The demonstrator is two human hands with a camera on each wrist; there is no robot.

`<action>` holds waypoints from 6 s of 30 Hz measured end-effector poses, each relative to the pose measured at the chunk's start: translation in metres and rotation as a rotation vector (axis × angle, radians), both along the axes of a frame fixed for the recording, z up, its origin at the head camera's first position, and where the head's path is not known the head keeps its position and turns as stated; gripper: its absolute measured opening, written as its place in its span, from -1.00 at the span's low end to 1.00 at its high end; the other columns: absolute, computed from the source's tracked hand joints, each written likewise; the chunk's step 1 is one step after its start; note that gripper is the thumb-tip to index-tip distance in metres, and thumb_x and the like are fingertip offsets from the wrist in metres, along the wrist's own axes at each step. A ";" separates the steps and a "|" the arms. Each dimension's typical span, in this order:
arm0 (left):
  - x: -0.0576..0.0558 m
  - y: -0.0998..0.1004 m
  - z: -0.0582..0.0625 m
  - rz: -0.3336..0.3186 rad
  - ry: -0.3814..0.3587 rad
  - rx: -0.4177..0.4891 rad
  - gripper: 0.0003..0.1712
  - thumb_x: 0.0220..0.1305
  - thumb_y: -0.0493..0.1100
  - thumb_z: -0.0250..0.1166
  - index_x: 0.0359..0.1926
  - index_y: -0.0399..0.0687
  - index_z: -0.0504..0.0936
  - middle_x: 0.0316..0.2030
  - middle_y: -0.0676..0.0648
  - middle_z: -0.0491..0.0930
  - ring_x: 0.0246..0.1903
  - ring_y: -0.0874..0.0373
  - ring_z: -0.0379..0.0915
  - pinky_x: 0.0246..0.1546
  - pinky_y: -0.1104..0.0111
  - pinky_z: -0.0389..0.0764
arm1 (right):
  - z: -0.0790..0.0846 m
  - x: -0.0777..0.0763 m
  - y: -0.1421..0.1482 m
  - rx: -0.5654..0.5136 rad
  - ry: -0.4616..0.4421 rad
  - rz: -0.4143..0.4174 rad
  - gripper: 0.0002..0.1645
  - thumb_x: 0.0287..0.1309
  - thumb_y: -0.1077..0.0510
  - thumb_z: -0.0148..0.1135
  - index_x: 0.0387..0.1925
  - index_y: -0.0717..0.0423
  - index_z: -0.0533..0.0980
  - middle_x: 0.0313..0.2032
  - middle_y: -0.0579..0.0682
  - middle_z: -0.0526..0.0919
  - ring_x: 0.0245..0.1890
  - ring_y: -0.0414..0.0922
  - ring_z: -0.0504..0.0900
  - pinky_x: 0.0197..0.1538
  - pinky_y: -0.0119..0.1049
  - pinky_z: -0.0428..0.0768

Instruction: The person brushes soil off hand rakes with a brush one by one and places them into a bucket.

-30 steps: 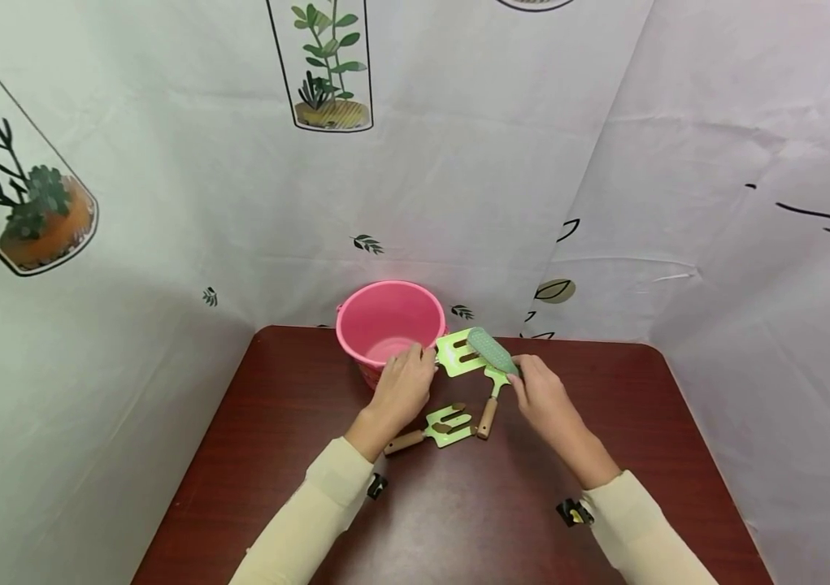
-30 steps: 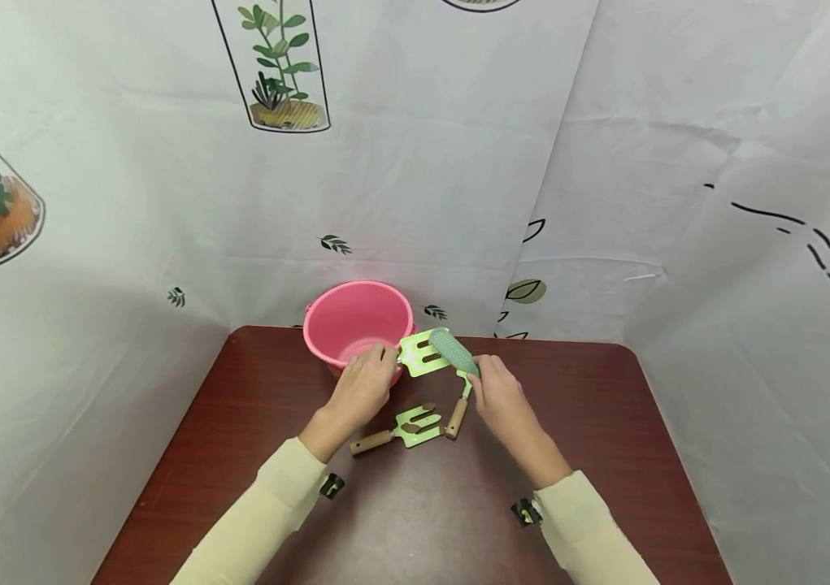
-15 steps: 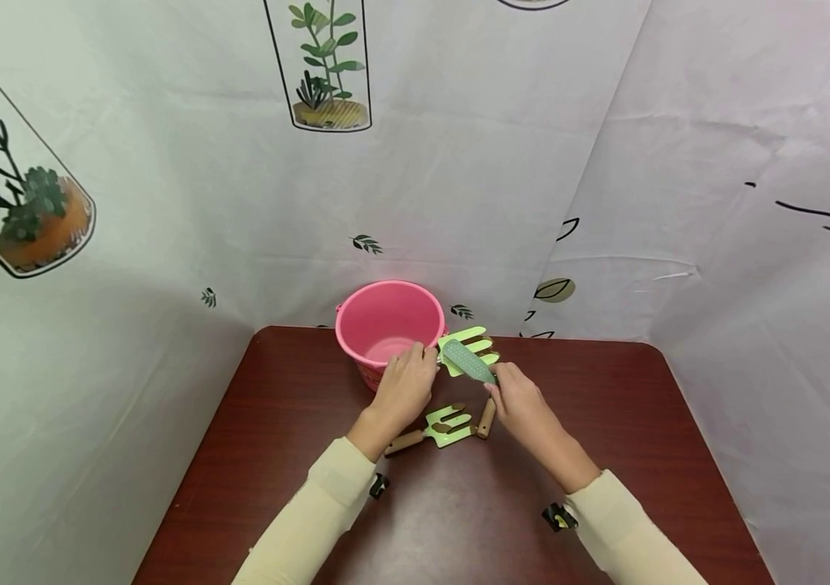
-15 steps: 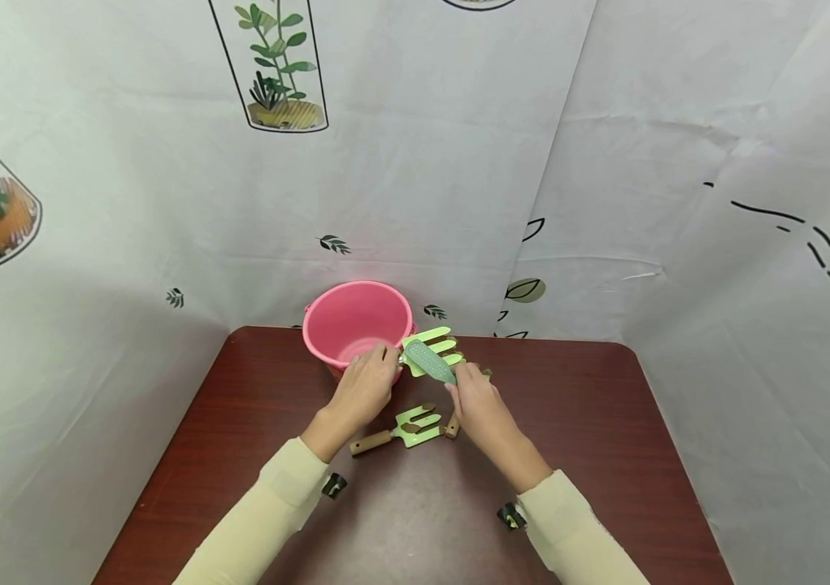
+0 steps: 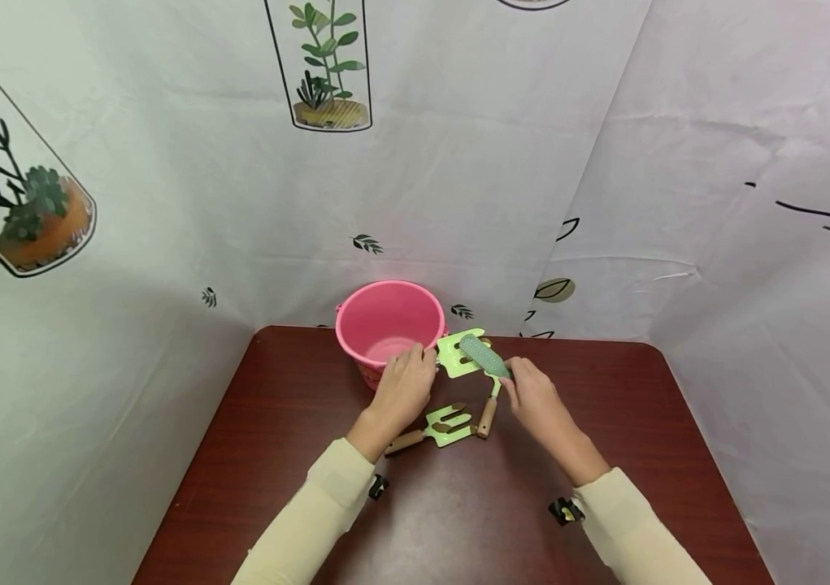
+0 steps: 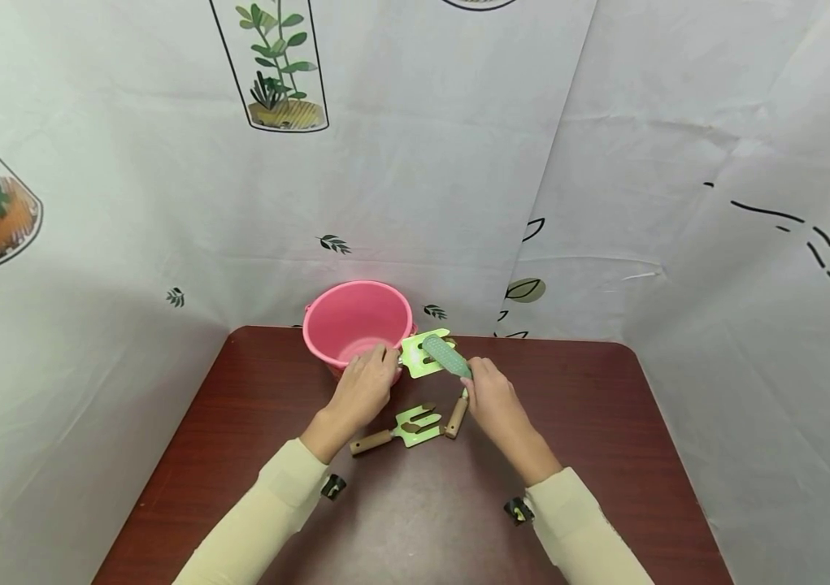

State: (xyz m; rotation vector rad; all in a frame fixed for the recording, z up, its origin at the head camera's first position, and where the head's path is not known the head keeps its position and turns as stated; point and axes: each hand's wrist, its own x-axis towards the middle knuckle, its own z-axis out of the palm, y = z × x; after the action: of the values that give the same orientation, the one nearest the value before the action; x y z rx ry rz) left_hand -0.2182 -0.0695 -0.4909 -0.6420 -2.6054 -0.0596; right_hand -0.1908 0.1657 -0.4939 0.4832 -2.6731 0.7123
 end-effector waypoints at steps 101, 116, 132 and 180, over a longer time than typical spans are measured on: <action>0.003 -0.005 0.002 -0.031 -0.025 0.058 -0.84 0.45 -0.19 0.27 -0.06 -0.19 0.58 -0.31 -0.12 0.58 -0.33 -0.01 0.57 -0.33 0.22 0.56 | 0.001 -0.006 0.037 -0.037 0.024 -0.152 -0.81 0.36 0.36 0.24 -0.10 0.45 0.48 -0.26 0.31 0.61 -0.28 0.23 0.64 -0.22 0.13 0.61; 0.000 -0.001 0.005 -0.031 -0.026 0.071 -0.83 0.46 -0.17 0.27 -0.07 -0.19 0.58 -0.30 -0.13 0.58 -0.32 -0.02 0.59 -0.32 0.20 0.56 | 0.019 0.005 0.016 -0.038 0.074 -0.053 -0.77 0.36 0.34 0.26 -0.04 0.43 0.50 -0.18 0.28 0.62 -0.27 0.11 0.64 -0.24 0.01 0.64; 0.000 0.004 0.005 -0.030 -0.013 0.065 -0.85 0.43 -0.21 0.28 -0.11 -0.21 0.59 -0.32 -0.13 0.57 -0.35 -0.03 0.59 -0.36 0.19 0.54 | 0.008 0.016 -0.022 -0.004 0.073 0.041 -0.76 0.34 0.31 0.30 -0.04 0.36 0.51 -0.17 0.24 0.61 -0.22 0.05 0.66 -0.23 -0.04 0.66; 0.007 0.003 0.004 -0.041 -0.156 0.220 -0.73 0.49 -0.13 0.24 0.01 -0.25 0.58 -0.22 -0.16 0.60 -0.24 -0.03 0.64 -0.25 0.14 0.68 | 0.002 -0.002 0.044 -0.079 -0.013 -0.239 -0.77 0.40 0.32 0.19 -0.05 0.47 0.48 -0.18 0.37 0.60 -0.13 0.31 0.64 -0.08 0.22 0.60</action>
State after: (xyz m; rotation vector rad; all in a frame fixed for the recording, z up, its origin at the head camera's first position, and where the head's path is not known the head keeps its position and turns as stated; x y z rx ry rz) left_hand -0.2111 -0.0661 -0.4865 -0.6328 -2.6819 -0.4193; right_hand -0.1927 0.2101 -0.4914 0.1355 -2.6426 0.7464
